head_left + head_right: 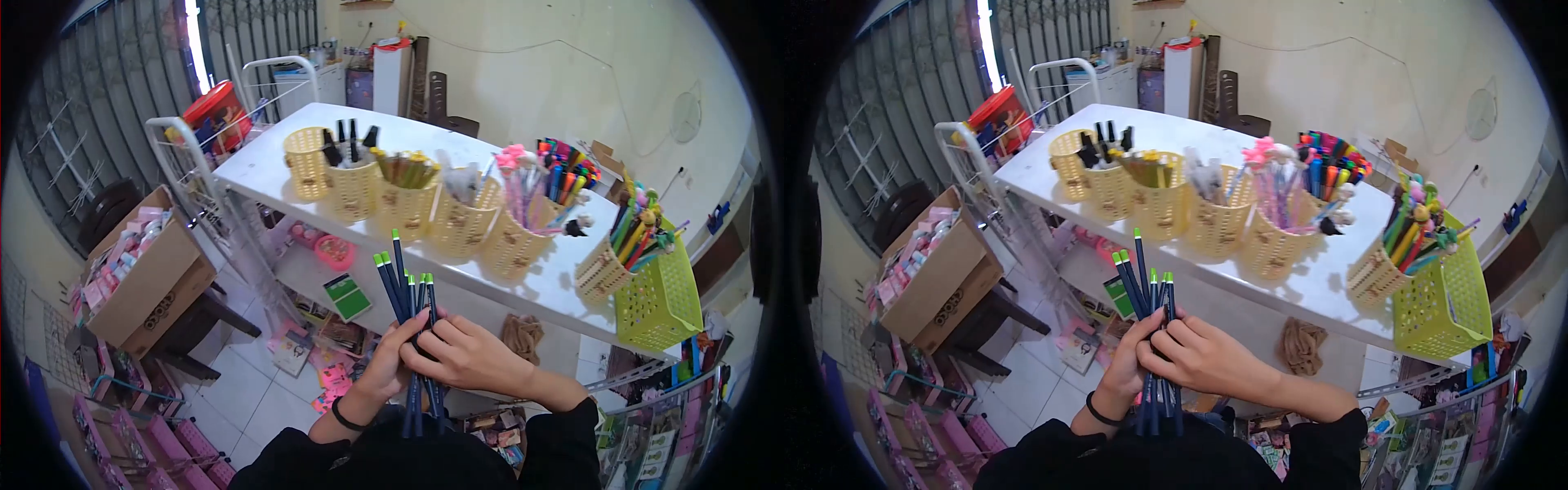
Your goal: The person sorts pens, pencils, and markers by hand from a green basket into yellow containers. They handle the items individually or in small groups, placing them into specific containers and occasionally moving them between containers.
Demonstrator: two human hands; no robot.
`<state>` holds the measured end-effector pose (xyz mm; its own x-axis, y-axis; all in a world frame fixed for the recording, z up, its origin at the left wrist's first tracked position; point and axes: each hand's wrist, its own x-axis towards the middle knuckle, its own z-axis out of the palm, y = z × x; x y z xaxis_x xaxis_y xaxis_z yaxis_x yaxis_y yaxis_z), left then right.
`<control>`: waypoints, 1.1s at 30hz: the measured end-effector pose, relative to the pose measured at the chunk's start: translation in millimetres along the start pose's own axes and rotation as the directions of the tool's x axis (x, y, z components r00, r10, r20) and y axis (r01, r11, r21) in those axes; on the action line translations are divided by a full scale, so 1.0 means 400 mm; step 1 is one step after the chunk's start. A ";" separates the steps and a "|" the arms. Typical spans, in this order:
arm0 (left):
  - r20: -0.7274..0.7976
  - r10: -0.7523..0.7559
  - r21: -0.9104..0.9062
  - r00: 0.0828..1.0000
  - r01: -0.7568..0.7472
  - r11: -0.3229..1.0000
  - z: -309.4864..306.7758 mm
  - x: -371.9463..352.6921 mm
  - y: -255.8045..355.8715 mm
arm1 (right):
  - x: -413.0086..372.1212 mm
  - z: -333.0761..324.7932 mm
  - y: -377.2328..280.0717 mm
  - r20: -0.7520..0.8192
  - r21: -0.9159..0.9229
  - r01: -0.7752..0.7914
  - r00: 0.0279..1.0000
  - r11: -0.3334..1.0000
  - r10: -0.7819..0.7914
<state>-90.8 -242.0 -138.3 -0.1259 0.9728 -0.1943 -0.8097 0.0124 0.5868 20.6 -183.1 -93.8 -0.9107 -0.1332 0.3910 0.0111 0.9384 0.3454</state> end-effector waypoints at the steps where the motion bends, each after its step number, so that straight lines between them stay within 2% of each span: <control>1: 0.023 -0.022 -0.032 0.999 0.023 0.999 -0.031 0.000 0.013 | 0.024 0.013 -0.011 0.002 -0.006 0.020 1.000 1.000 -0.020; 3: 0.040 -0.035 -0.066 0.999 0.037 0.997 -0.073 -0.007 0.039 | 0.065 0.034 -0.027 -0.002 -0.006 0.048 0.999 0.999 -0.048; 6: 0.022 0.058 -0.094 0.998 -0.055 0.994 -0.111 -0.012 0.071 | 0.116 0.058 -0.040 0.008 0.095 0.053 0.999 0.994 -0.054; 8: -0.029 0.191 -0.062 0.981 -0.192 0.979 -0.141 -0.012 0.087 | 0.149 0.076 -0.048 0.024 0.159 0.014 1.000 0.987 -0.018; 10: -0.051 0.248 -0.019 0.967 -0.249 0.968 -0.176 -0.009 0.101 | 0.168 0.099 -0.052 0.029 0.206 0.028 0.999 0.978 -0.035; 12: -0.062 0.335 -0.003 0.940 -0.336 0.942 -0.190 -0.013 0.116 | 0.175 0.134 -0.055 -0.155 0.176 0.121 0.984 0.977 -0.094; 13: -0.086 0.393 0.068 0.916 -0.388 0.919 -0.182 -0.020 0.118 | 0.174 0.140 -0.057 -0.156 0.175 0.123 0.983 0.977 -0.096; 15: -0.077 0.367 0.032 0.927 -0.366 0.930 -0.194 -0.022 0.131 | 0.167 0.149 -0.063 -0.333 0.169 0.180 0.936 0.969 -0.116; 16: -0.067 0.340 -0.002 0.938 -0.341 0.940 -0.201 -0.023 0.137 | 0.165 0.155 -0.071 -0.330 0.167 0.181 0.936 0.969 -0.118; 18: -0.073 0.311 -0.076 0.948 -0.316 0.946 -0.232 -0.006 0.156 | 0.162 0.163 -0.087 -0.523 0.264 0.197 0.852 0.944 -0.032; 20: -0.036 0.386 -0.253 0.922 -0.383 0.889 -0.253 0.007 0.174 | 0.154 0.164 -0.088 -0.465 0.289 0.157 0.885 0.944 -0.004; 21: -0.082 0.418 -0.236 0.905 -0.425 0.874 -0.245 0.001 0.189 | 0.145 0.193 -0.097 -0.521 0.462 0.022 0.816 0.887 0.251; 22: -0.080 0.412 -0.234 0.908 -0.418 0.878 -0.236 -0.003 0.202 | 0.133 0.226 -0.110 -0.520 0.630 -0.079 0.697 0.773 0.495; 23: -0.169 0.482 -0.140 0.860 -0.505 0.852 -0.227 -0.006 0.213 | 0.115 0.267 -0.135 -0.369 0.855 -0.129 0.529 0.502 0.764; 24: -0.251 0.554 -0.040 0.794 -0.580 0.813 -0.223 -0.006 0.218 | 0.116 0.293 -0.149 -0.366 0.855 -0.132 0.531 0.501 0.764; 25: -0.291 0.642 0.099 0.710 -0.645 0.758 -0.223 -0.003 0.218 | 0.127 0.316 -0.164 -0.066 0.989 0.147 0.336 0.017 0.940; 26: -0.297 0.641 0.098 0.708 -0.645 0.758 -0.224 -0.001 0.214 | 0.138 0.338 -0.179 0.324 0.781 0.476 0.246 -0.405 0.913; 27: -0.282 0.704 0.196 0.652 -0.679 0.707 -0.226 0.002 0.208 | 0.148 0.356 -0.194 0.466 0.628 0.520 0.345 -0.579 0.815; 28: -0.256 0.762 0.294 0.595 -0.703 0.648 -0.231 0.005 0.203 | 0.158 0.360 -0.203 0.470 0.622 0.522 0.345 -0.583 0.812; 30: -0.225 0.766 0.335 0.602 -0.691 0.641 -0.246 0.011 0.185 | 0.179 0.351 -0.223 0.618 0.180 0.530 0.595 -0.829 0.514; 31: -0.209 0.788 0.410 0.579 -0.680 0.608 -0.250 0.014 0.174 | 0.201 0.340 -0.227 0.661 0.186 0.534 0.553 -0.824 0.508; 33: -0.174 0.812 0.515 0.558 -0.651 0.558 -0.254 0.006 0.160 | 0.211 0.345 -0.229 0.649 0.156 0.576 0.553 -0.803 0.523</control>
<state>-201.1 -262.4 -181.0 -0.8272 0.5123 0.2307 -0.0746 -0.5071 0.8586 -114.1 -236.1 -210.1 -0.7656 0.6239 -0.1566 -0.5977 -0.7800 -0.1856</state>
